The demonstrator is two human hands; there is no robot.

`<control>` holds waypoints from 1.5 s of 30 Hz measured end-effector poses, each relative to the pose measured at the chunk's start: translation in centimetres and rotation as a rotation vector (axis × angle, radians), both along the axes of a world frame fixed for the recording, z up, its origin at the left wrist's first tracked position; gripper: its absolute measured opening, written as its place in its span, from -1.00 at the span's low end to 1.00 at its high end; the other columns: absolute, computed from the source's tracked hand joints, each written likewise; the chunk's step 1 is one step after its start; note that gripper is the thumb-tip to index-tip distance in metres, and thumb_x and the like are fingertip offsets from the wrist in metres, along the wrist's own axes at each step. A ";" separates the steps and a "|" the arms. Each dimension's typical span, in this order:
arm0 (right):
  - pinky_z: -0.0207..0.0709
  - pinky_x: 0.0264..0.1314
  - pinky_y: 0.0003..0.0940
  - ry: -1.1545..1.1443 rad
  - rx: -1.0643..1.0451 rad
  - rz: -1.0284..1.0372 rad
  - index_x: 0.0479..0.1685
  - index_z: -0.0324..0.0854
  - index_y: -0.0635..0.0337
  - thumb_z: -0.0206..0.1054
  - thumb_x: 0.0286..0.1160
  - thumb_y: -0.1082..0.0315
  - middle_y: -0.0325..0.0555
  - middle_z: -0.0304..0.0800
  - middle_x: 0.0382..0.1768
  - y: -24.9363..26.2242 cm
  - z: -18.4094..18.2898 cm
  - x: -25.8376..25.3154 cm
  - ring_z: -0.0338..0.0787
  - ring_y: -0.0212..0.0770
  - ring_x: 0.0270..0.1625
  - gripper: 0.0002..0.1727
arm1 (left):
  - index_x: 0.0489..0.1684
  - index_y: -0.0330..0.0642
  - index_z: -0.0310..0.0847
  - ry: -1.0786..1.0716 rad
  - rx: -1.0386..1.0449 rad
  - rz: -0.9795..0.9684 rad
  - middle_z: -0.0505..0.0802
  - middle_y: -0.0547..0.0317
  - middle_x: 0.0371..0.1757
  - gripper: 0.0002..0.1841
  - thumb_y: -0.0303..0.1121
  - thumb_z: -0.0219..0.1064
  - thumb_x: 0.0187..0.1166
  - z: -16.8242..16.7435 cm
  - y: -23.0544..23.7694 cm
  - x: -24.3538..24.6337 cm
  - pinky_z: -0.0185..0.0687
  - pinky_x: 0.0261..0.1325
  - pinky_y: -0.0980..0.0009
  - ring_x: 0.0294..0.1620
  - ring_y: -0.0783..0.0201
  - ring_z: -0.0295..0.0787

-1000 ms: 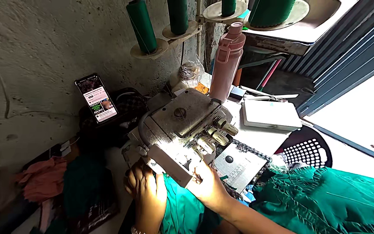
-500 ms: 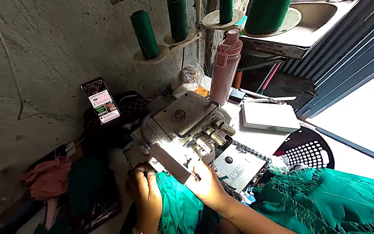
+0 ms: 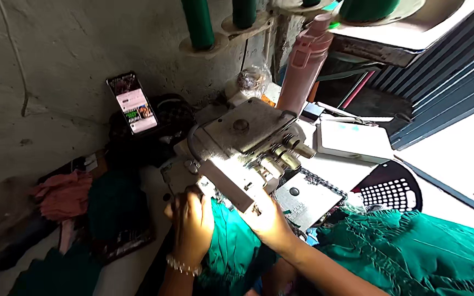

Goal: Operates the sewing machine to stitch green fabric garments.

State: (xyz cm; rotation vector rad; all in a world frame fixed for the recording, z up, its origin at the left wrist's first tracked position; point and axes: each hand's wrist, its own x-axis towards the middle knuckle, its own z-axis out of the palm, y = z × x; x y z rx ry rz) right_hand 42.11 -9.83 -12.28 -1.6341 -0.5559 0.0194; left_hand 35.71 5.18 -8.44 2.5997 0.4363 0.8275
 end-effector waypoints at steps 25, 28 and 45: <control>0.34 -0.37 -0.93 -0.338 -0.138 0.025 -0.17 0.58 0.25 0.40 0.45 0.30 -0.32 0.73 -0.38 -3.2 3.2 -0.2 0.47 -0.79 -0.45 -0.80 | -0.04 0.00 0.92 0.283 -0.051 -0.192 0.67 0.03 0.53 -0.57 0.08 0.57 0.30 2.2 6.8 1.3 -0.32 0.52 -0.65 0.72 -0.22 0.28; 0.36 -0.32 -0.91 -0.397 -0.160 0.070 -0.19 0.61 0.24 0.40 0.47 0.29 -0.25 0.80 -0.30 -3.0 3.4 -0.5 0.53 -0.74 -0.40 -0.82 | -0.34 -0.01 0.90 0.226 0.035 -0.269 0.83 0.10 0.22 -0.80 -0.11 0.55 0.36 2.4 6.4 1.4 -0.24 0.51 -0.64 0.49 -0.11 0.57; 0.45 -0.34 -0.77 -0.450 -0.279 0.128 -0.11 0.81 0.17 0.34 0.56 0.22 -0.22 0.88 -0.28 -2.5 2.9 -0.2 0.63 -0.62 -0.40 -0.77 | -0.37 -0.16 0.80 0.264 0.300 -0.153 0.83 0.01 0.03 -0.77 -0.16 0.50 0.31 3.6 4.7 0.8 0.10 0.45 -0.43 0.26 -0.12 0.69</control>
